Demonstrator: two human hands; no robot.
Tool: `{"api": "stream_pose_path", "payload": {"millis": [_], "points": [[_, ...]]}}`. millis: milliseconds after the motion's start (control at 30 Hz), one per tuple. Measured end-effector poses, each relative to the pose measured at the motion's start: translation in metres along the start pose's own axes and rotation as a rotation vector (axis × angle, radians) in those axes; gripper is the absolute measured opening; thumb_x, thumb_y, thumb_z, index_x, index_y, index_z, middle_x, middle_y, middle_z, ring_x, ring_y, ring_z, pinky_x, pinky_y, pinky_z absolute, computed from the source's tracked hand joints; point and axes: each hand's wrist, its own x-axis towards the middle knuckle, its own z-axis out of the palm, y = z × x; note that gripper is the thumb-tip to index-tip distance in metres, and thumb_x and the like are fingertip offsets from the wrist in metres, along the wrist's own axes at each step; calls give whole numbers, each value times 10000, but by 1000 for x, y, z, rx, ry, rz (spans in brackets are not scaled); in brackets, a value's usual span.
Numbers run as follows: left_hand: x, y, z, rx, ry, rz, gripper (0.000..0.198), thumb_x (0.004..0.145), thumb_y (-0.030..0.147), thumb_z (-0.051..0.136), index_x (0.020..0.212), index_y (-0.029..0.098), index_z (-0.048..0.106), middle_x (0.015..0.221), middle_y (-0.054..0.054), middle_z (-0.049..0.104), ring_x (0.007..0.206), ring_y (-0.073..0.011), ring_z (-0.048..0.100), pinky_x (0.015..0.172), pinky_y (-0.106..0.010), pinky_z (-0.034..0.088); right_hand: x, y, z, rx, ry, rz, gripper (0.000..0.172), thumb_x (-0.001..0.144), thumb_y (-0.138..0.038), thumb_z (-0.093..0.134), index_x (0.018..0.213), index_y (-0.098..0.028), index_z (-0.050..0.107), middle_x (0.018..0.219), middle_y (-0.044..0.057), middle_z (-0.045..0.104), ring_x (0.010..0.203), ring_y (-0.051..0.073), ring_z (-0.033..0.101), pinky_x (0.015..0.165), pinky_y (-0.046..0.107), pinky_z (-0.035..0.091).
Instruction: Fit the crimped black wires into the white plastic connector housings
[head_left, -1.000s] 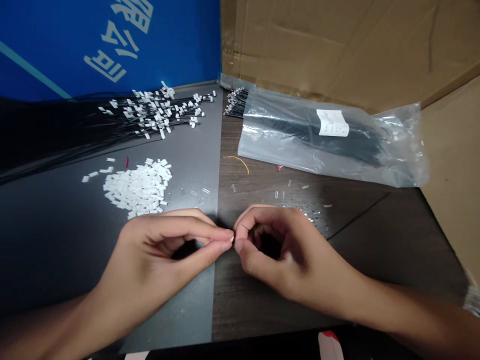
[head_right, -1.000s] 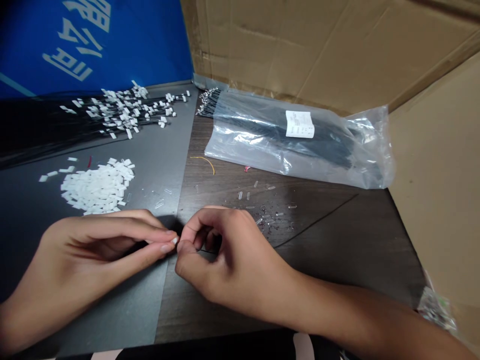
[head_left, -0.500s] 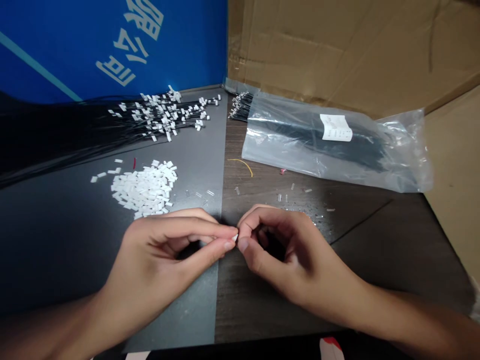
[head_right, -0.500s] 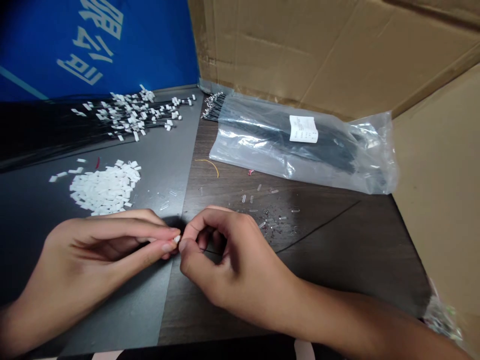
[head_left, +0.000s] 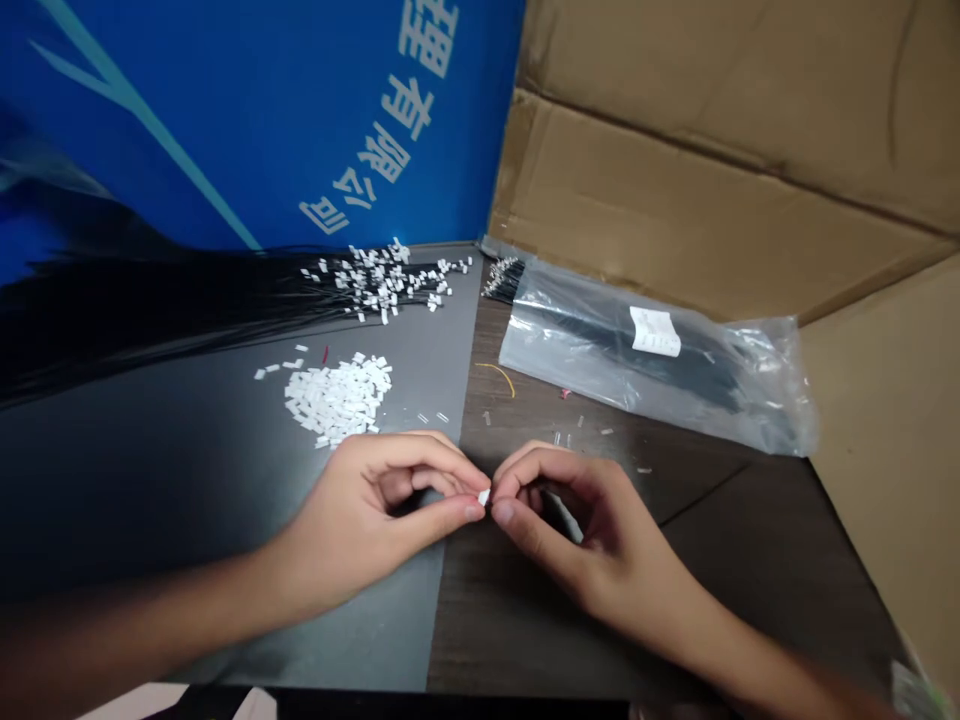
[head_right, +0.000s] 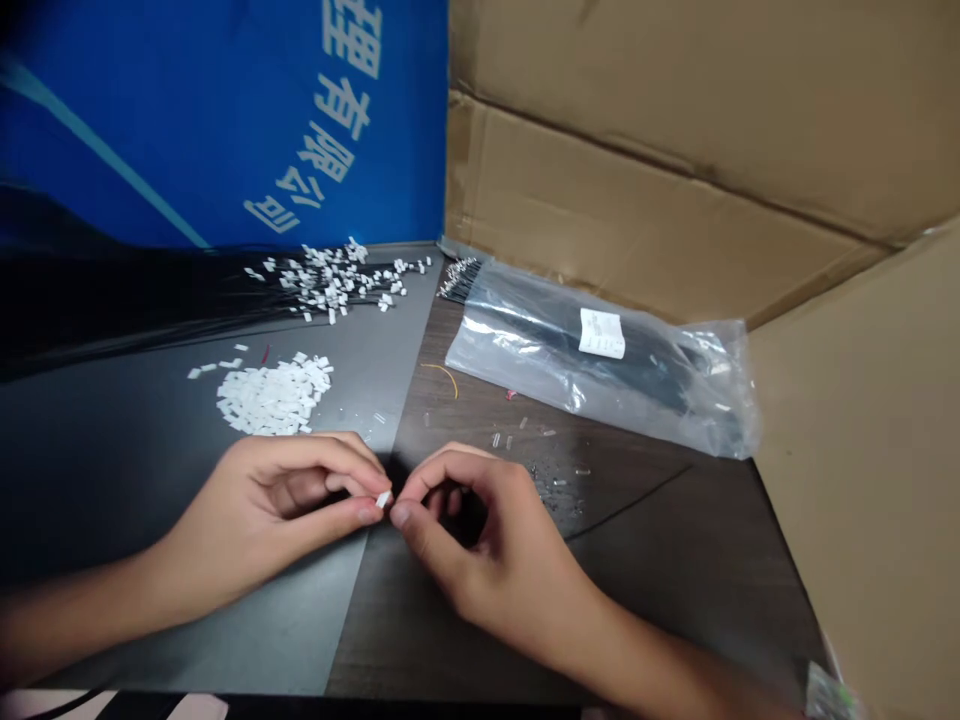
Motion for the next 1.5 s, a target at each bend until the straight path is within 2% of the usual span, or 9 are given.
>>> {"api": "stream_pose_path", "payload": {"millis": [100, 300, 533, 667, 800, 867, 1033, 1300, 1500], "points": [[0, -2, -1, -23, -46, -11, 53, 910, 167, 1006, 948, 175, 969, 955, -109, 942, 833, -194, 882, 796, -243, 741, 0, 2, 0, -42, -5, -66, 133, 1045, -284, 866, 933, -220, 834, 912, 41, 834, 819, 189, 710, 772, 317, 569], [3, 10, -11, -107, -41, 17, 179, 938, 295, 1057, 978, 175, 931, 1062, -148, 975, 932, -230, 927, 866, -281, 760, 13, 1, -17, -166, 108, -106, 310, 1114, -487, 785, 966, -219, 831, 981, 94, 885, 915, 248, 817, 864, 379, 651], [3, 30, -28, -242, 75, -12, 296, 853, 344, 1170, 943, 193, 931, 959, -117, 971, 820, -214, 915, 816, -266, 772, 85, -17, -54, -373, 231, -72, 183, 984, -355, 833, 921, -183, 831, 868, 66, 807, 773, 217, 674, 775, 377, 530], [0, 33, -33, -146, 86, 15, 277, 870, 333, 1140, 940, 178, 922, 943, -131, 970, 807, -228, 929, 794, -271, 786, 112, -39, -47, -363, 236, -106, 196, 1037, -339, 772, 911, -192, 804, 850, 53, 782, 825, 220, 683, 808, 371, 536], [-4, 33, -34, -43, 73, 129, 138, 908, 228, 1078, 945, 193, 950, 920, -101, 960, 801, -212, 932, 770, -222, 764, 78, -57, -13, -282, -3, -133, 368, 1131, -451, 698, 890, -210, 837, 858, 45, 839, 830, 203, 764, 810, 336, 586], [-4, 32, -33, -11, 70, 215, 92, 919, 157, 1039, 919, 205, 961, 904, -82, 941, 803, -194, 918, 753, -188, 738, 53, -56, 1, -200, -102, -103, 304, 1139, -421, 758, 931, -212, 831, 928, 41, 866, 881, 193, 781, 842, 318, 590], [-3, 21, -28, 61, 84, 273, 159, 924, 68, 968, 919, 224, 995, 880, -74, 914, 791, -168, 871, 739, -169, 694, 21, -32, 12, -55, -32, -64, 241, 1125, -431, 852, 1028, -212, 833, 961, 48, 846, 923, 209, 756, 854, 323, 583], [-1, 7, -24, 19, 46, 158, 87, 940, 146, 1021, 928, 232, 1017, 891, -94, 916, 766, -172, 854, 716, -191, 689, 10, -10, 28, 44, 57, -95, 86, 1048, -263, 872, 995, -228, 814, 926, 44, 818, 876, 214, 765, 825, 334, 603], [3, -2, -24, 59, 7, 119, 140, 954, 139, 1023, 955, 278, 1037, 892, -73, 927, 770, -166, 868, 716, -173, 680, 13, 3, 29, 194, 45, -50, 134, 1044, -258, 934, 967, -220, 830, 911, 26, 811, 865, 190, 730, 816, 319, 555]]}}
